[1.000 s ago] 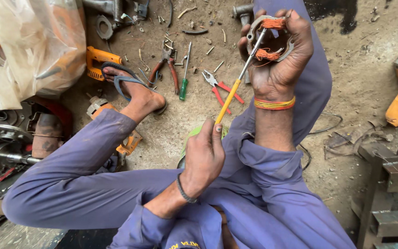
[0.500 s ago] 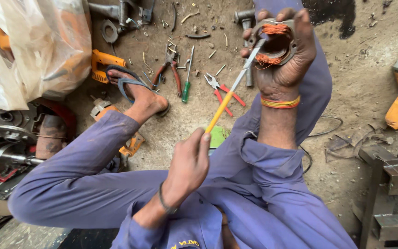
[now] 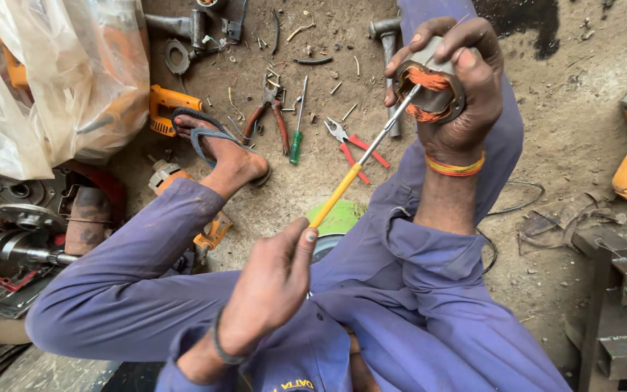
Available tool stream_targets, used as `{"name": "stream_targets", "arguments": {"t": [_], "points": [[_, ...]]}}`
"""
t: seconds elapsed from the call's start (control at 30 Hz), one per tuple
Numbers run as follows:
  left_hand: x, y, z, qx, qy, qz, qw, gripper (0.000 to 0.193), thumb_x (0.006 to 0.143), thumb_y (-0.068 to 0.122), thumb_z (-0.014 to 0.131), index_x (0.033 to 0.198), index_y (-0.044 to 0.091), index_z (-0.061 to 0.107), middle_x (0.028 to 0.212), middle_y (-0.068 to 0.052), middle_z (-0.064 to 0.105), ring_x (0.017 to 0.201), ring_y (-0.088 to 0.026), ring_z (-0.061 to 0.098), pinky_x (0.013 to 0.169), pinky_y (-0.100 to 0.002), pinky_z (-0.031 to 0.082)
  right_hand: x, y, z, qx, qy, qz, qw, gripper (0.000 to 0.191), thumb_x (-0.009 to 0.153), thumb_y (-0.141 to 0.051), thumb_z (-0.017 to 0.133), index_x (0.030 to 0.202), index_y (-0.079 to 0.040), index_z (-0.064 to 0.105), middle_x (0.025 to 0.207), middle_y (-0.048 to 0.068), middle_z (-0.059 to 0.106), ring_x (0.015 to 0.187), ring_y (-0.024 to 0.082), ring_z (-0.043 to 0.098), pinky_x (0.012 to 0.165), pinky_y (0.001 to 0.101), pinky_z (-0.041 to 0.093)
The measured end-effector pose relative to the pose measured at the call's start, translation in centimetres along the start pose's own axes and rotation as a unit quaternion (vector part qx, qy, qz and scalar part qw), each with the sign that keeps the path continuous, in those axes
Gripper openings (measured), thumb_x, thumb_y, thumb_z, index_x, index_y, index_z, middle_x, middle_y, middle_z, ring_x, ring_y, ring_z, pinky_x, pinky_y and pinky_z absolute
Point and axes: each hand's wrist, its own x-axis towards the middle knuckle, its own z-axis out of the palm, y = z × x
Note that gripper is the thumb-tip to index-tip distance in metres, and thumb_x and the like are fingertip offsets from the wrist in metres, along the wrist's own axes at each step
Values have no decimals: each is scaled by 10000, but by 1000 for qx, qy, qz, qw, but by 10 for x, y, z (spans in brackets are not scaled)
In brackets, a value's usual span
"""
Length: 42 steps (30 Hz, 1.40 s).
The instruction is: The person sits on the workshop floor and uses pliers to pull copper windings out of an electric motor stator, then uses a long screwdriver to pry remaining wire from the housing. They set the emptied housing aside and continue freeing copper wire from another motor part.
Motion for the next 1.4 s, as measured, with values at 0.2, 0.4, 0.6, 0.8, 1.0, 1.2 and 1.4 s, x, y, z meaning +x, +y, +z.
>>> {"name": "stream_targets", "arguments": {"t": [0.2, 0.4, 0.6, 0.8, 1.0, 1.2, 1.4], "points": [[5, -21, -14, -235, -161, -71, 956, 397, 1143, 281, 479, 881, -14, 523, 649, -128, 383, 546, -171, 371, 494, -410, 329, -2, -7, 3, 49, 26, 50, 997, 703, 1003, -353, 615, 1603, -135, 322, 1088, 197, 558, 863, 355, 705, 581, 437, 624], [2, -19, 23, -42, 36, 92, 994, 395, 1145, 365, 448, 892, 78, 545, 629, 51, 388, 577, -60, 368, 484, -267, 355, -1, -9, 1, 27, 27, 33, 999, 729, 1054, -357, 612, 1635, -193, 204, 1118, 217, 563, 864, 364, 712, 600, 429, 622], [23, 1, 10, -528, -284, -143, 787, 439, 1127, 409, 420, 809, 109, 457, 585, 60, 363, 425, -58, 353, 380, -254, 256, -6, 2, 30, -44, -7, -5, 999, 699, 1103, -313, 601, 1659, -170, 201, 1130, 236, 606, 881, 346, 706, 682, 456, 633], [4, 20, 2, -434, -168, -151, 872, 425, 1095, 410, 413, 800, 106, 452, 535, 53, 344, 394, -62, 328, 366, -262, 266, 1, 1, 32, 10, 19, 23, 999, 702, 1116, -329, 543, 1662, -126, 152, 1133, 218, 648, 885, 315, 737, 641, 417, 650], [13, -20, 15, -325, 43, 24, 945, 415, 1121, 324, 448, 796, 68, 471, 594, 39, 397, 494, -66, 359, 431, -275, 292, -1, 2, 21, 53, 60, 91, 993, 677, 1097, -314, 523, 1648, -3, 283, 1047, 201, 609, 861, 328, 718, 575, 419, 603], [19, -1, 38, -106, 112, 50, 987, 385, 1084, 256, 503, 786, 12, 502, 566, -74, 386, 545, -115, 344, 481, -354, 312, 2, 8, 21, 136, 75, 117, 981, 636, 1091, -341, 504, 1649, -101, 313, 1149, 182, 652, 871, 317, 711, 557, 408, 592], [17, -31, 63, -105, 79, 15, 991, 383, 1083, 246, 497, 792, -3, 500, 573, -114, 386, 539, -148, 331, 489, -378, 338, 0, 11, 16, 173, 84, 131, 973, 629, 1117, -367, 474, 1664, -112, 296, 1105, 187, 611, 899, 343, 710, 586, 412, 587]]}}
